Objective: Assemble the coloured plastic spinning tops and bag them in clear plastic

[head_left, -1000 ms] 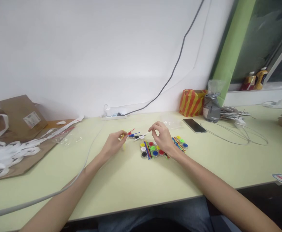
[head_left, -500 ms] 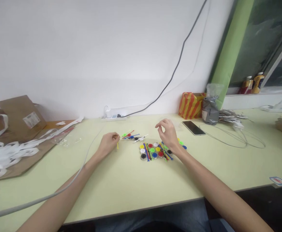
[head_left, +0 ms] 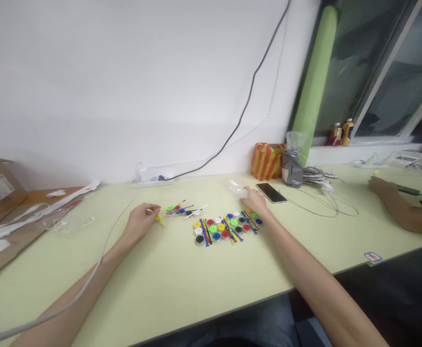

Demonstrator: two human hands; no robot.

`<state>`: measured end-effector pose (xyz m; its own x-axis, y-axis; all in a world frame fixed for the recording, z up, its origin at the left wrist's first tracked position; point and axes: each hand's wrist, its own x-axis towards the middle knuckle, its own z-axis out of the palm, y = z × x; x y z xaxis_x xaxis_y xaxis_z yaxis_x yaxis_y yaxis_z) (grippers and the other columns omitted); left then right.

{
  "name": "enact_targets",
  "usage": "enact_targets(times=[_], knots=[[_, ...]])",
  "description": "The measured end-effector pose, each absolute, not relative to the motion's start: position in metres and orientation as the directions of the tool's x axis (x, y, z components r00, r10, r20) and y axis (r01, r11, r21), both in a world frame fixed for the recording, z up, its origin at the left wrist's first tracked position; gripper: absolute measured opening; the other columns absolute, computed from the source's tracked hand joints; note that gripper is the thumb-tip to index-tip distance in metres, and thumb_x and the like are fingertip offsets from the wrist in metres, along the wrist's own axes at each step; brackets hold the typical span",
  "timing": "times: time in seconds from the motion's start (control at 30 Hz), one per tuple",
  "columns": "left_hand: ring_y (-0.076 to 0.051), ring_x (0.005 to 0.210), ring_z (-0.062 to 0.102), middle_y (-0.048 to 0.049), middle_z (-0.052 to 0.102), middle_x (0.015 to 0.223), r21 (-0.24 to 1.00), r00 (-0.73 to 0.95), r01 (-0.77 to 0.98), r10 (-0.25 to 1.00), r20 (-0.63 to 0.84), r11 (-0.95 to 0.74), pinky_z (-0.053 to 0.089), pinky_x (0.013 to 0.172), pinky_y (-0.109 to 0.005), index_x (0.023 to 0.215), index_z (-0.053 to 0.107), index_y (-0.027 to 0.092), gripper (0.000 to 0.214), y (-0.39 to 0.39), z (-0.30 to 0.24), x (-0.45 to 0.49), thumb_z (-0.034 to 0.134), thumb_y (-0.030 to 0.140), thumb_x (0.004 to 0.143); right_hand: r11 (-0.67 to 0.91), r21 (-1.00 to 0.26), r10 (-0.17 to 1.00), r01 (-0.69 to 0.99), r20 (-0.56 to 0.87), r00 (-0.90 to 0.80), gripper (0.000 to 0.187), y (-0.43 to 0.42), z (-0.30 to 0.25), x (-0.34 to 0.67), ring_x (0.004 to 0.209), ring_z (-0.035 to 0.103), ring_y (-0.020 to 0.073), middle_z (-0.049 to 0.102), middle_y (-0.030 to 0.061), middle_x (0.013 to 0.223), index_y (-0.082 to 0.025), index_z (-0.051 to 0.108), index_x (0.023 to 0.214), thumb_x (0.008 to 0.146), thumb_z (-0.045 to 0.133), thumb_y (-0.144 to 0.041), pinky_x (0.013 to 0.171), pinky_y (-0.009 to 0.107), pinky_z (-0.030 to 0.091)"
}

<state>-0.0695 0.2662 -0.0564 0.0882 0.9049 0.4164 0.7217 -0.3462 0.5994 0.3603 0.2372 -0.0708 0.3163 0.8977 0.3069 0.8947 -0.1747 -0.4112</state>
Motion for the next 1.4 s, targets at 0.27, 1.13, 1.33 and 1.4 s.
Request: enact_targets(times=[0.27, 1.13, 1.33, 1.4], knots=[[-0.027, 0.081, 0.065, -0.0074, 0.071, 0.086, 0.538, 0.08, 0.793, 0.925, 0.372, -0.285, 0.048, 0.073, -0.034, 0.092, 0.075, 0.021, 0.044, 0.264, -0.051, -0.075, 0.056, 0.057, 0.077, -0.187, -0.455, 0.877, 0.871, 0.321, 0.356, 0.019, 0.242, -0.073, 0.369, 0.103, 0.066, 0.0249, 0.075, 0.0116, 0.096, -0.019, 0.079, 0.087, 0.081, 0.062, -0.012, 0.09, 0.03, 0.043], [-0.03, 0.135, 0.051, -0.0118, 0.057, 0.143, 0.874, 0.383, 0.016, 0.811, 0.443, -0.485, 0.038, 0.117, -0.049, 0.141, 0.055, 0.021, 0.051, 0.158, -0.027, 0.019, 0.041, 0.053, 0.104, 0.874, -0.186, 0.405, 0.449, 0.79, -0.461, 0.025, 0.129, -0.032, 0.189, 0.117, 0.059, 0.0247, 0.064, 0.0106, 0.123, -0.022, 0.06, 0.12, 0.095, 0.056, -0.02, 0.097, 0.042, 0.05], [-0.025, 0.133, 0.052, -0.0068, 0.057, 0.144, 0.622, 0.368, 0.322, 0.699, 0.613, -0.714, 0.039, 0.116, -0.044, 0.142, 0.054, 0.025, 0.04, 0.167, -0.027, 0.012, 0.043, 0.038, 0.106, 0.812, -0.193, 0.366, 0.551, 0.903, -0.223, 0.051, 0.132, -0.016, 0.208, 0.127, 0.054, 0.0229, 0.057, 0.0092, 0.137, -0.029, 0.047, 0.143, 0.096, 0.049, -0.009, 0.104, 0.043, 0.047], [-0.025, 0.131, 0.053, -0.0075, 0.056, 0.144, 0.522, 0.413, 0.382, 0.646, 0.642, -0.763, 0.042, 0.114, -0.045, 0.144, 0.051, 0.026, 0.041, 0.169, -0.031, 0.011, 0.038, 0.035, 0.107, 0.806, -0.158, 0.334, 0.57, 0.917, -0.219, 0.047, 0.133, -0.014, 0.21, 0.123, 0.056, 0.0242, 0.059, 0.0096, 0.132, -0.03, 0.051, 0.139, 0.096, 0.051, -0.011, 0.101, 0.045, 0.049]])
